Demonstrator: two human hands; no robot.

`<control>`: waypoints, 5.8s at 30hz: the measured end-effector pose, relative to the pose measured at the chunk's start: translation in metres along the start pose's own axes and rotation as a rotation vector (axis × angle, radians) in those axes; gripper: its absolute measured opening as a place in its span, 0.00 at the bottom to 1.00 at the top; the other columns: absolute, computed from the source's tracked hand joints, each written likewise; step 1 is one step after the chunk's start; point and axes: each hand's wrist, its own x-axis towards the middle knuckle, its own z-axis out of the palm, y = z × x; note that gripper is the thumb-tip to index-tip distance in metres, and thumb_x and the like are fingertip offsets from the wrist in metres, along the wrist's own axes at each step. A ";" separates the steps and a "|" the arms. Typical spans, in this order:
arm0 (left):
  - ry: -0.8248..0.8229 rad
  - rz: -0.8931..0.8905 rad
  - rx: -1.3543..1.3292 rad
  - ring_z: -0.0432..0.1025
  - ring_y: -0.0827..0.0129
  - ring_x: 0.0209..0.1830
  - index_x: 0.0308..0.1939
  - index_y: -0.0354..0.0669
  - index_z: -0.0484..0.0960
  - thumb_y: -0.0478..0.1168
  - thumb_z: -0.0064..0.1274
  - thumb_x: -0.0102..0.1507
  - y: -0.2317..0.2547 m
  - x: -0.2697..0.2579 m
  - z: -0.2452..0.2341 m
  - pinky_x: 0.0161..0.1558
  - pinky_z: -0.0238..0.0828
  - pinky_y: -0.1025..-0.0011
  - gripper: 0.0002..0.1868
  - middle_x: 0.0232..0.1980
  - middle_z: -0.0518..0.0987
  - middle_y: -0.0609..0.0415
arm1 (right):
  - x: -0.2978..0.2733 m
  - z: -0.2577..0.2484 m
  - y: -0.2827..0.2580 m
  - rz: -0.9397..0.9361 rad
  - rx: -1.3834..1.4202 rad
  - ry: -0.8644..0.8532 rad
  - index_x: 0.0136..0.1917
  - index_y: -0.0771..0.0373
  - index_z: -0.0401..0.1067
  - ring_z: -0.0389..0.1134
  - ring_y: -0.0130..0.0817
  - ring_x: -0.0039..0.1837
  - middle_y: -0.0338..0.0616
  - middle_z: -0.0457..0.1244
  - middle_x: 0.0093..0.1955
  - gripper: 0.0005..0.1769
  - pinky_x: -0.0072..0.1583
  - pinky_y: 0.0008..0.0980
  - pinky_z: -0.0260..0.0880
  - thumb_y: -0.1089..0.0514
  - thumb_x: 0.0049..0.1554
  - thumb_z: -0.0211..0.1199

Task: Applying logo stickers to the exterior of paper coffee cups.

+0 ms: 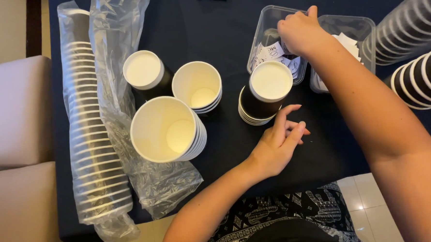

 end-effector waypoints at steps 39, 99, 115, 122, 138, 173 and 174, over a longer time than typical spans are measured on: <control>0.312 0.818 0.358 0.79 0.59 0.67 0.63 0.38 0.79 0.32 0.60 0.71 0.001 -0.011 -0.003 0.76 0.72 0.68 0.16 0.73 0.72 0.42 | -0.290 -0.082 -0.053 -0.040 1.151 0.406 0.58 0.67 0.77 0.70 0.27 0.47 0.45 0.72 0.50 0.13 0.54 0.23 0.70 0.68 0.59 0.65; 0.337 0.297 -0.538 0.80 0.68 0.48 0.45 0.34 0.82 0.31 0.70 0.53 0.012 -0.018 -0.005 0.56 0.84 0.75 0.18 0.49 0.81 0.49 | -0.317 -0.075 -0.108 0.149 1.456 0.717 0.42 0.76 0.75 0.71 0.40 0.47 0.60 0.69 0.45 0.01 0.51 0.25 0.71 0.74 0.57 0.65; 0.214 0.317 -0.452 0.78 0.68 0.56 0.50 0.39 0.83 0.33 0.68 0.57 0.003 -0.016 -0.004 0.60 0.82 0.75 0.18 0.58 0.80 0.46 | -0.319 -0.073 -0.107 0.114 1.391 0.734 0.42 0.75 0.73 0.70 0.39 0.46 0.58 0.68 0.43 0.03 0.52 0.28 0.69 0.71 0.58 0.64; 0.124 0.371 -0.228 0.77 0.63 0.67 0.49 0.47 0.85 0.35 0.60 0.65 0.012 -0.017 -0.007 0.73 0.74 0.71 0.08 0.62 0.81 0.38 | -0.319 -0.070 -0.104 0.026 1.255 0.772 0.43 0.73 0.73 0.71 0.38 0.46 0.56 0.69 0.44 0.02 0.53 0.29 0.69 0.71 0.59 0.63; 0.592 0.930 0.276 0.84 0.64 0.38 0.43 0.30 0.81 0.31 0.53 0.68 0.018 -0.017 -0.007 0.44 0.86 0.77 0.04 0.46 0.84 0.37 | -0.255 0.005 -0.056 0.451 1.197 1.109 0.56 0.81 0.71 0.69 0.37 0.39 0.58 0.64 0.41 0.03 0.42 0.29 0.74 0.76 0.74 0.62; 0.669 0.310 0.286 0.70 0.48 0.70 0.73 0.47 0.61 0.49 0.71 0.44 -0.023 0.027 -0.039 0.67 0.65 0.58 0.55 0.73 0.70 0.45 | -0.215 -0.096 -0.103 -0.129 1.053 0.716 0.82 0.65 0.45 0.68 0.36 0.72 0.48 0.49 0.83 0.66 0.67 0.34 0.70 0.46 0.46 0.85; 0.666 0.311 0.285 0.70 0.48 0.70 0.73 0.47 0.61 0.49 0.71 0.44 -0.023 0.028 -0.039 0.67 0.65 0.58 0.55 0.73 0.70 0.45 | -0.215 -0.096 -0.100 -0.126 1.053 0.717 0.82 0.65 0.45 0.68 0.36 0.72 0.48 0.49 0.83 0.66 0.67 0.34 0.70 0.46 0.46 0.85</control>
